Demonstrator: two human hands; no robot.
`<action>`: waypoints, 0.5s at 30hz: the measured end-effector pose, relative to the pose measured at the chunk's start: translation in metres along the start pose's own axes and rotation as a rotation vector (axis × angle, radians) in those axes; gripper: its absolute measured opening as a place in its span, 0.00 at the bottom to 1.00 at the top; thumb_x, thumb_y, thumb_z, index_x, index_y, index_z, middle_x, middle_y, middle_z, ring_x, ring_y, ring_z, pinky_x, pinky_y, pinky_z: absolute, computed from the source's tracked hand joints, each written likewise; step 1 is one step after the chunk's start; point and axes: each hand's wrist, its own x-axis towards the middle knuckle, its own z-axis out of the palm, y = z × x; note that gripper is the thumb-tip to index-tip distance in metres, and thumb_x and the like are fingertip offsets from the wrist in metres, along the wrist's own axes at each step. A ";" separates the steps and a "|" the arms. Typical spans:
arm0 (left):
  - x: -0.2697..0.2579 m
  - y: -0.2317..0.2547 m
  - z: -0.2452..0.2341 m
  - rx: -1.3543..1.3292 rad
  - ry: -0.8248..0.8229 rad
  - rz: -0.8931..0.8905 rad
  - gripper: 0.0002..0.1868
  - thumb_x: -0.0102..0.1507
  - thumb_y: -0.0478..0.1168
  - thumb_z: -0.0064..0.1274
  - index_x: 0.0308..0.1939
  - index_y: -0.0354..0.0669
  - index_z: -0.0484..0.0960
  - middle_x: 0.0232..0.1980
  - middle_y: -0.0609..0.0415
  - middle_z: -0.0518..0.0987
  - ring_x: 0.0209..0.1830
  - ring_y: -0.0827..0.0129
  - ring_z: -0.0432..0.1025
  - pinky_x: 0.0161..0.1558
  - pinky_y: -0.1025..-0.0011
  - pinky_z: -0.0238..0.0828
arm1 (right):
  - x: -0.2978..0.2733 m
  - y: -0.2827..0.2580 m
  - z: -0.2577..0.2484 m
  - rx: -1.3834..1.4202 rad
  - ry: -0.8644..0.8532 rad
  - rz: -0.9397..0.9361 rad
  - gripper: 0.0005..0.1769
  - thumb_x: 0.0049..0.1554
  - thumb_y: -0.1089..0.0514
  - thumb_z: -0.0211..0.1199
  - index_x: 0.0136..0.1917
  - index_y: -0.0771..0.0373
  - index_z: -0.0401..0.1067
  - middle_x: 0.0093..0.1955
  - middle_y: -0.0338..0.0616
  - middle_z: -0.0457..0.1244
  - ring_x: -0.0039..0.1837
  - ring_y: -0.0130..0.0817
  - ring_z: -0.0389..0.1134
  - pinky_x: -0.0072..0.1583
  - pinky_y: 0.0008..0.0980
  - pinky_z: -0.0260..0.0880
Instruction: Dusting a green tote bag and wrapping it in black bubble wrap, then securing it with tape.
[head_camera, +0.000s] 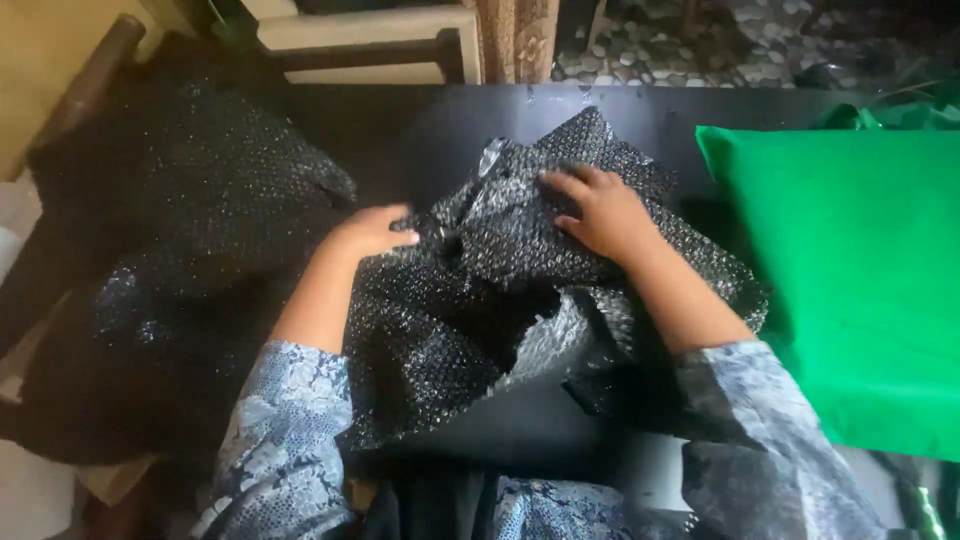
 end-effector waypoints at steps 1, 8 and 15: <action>0.015 -0.011 0.010 0.013 -0.053 0.006 0.37 0.66 0.57 0.55 0.76 0.48 0.66 0.76 0.33 0.65 0.77 0.40 0.59 0.73 0.41 0.53 | 0.003 0.002 0.010 0.029 -0.105 0.065 0.30 0.57 0.50 0.68 0.72 0.44 0.69 0.66 0.55 0.65 0.64 0.62 0.69 0.60 0.57 0.73; -0.007 -0.007 -0.032 -0.014 0.183 -0.002 0.29 0.69 0.56 0.50 0.68 0.42 0.78 0.67 0.41 0.77 0.71 0.50 0.68 0.70 0.52 0.61 | 0.002 0.090 0.093 0.219 -0.055 0.299 0.37 0.56 0.37 0.68 0.71 0.59 0.69 0.71 0.58 0.59 0.63 0.66 0.68 0.62 0.57 0.73; 0.138 -0.119 -0.059 -0.079 1.084 0.113 0.07 0.62 0.44 0.64 0.38 0.48 0.84 0.32 0.48 0.81 0.39 0.50 0.79 0.42 0.58 0.75 | 0.017 0.149 0.150 0.027 -0.172 0.472 0.35 0.56 0.41 0.69 0.74 0.50 0.71 0.73 0.56 0.60 0.69 0.63 0.66 0.64 0.56 0.72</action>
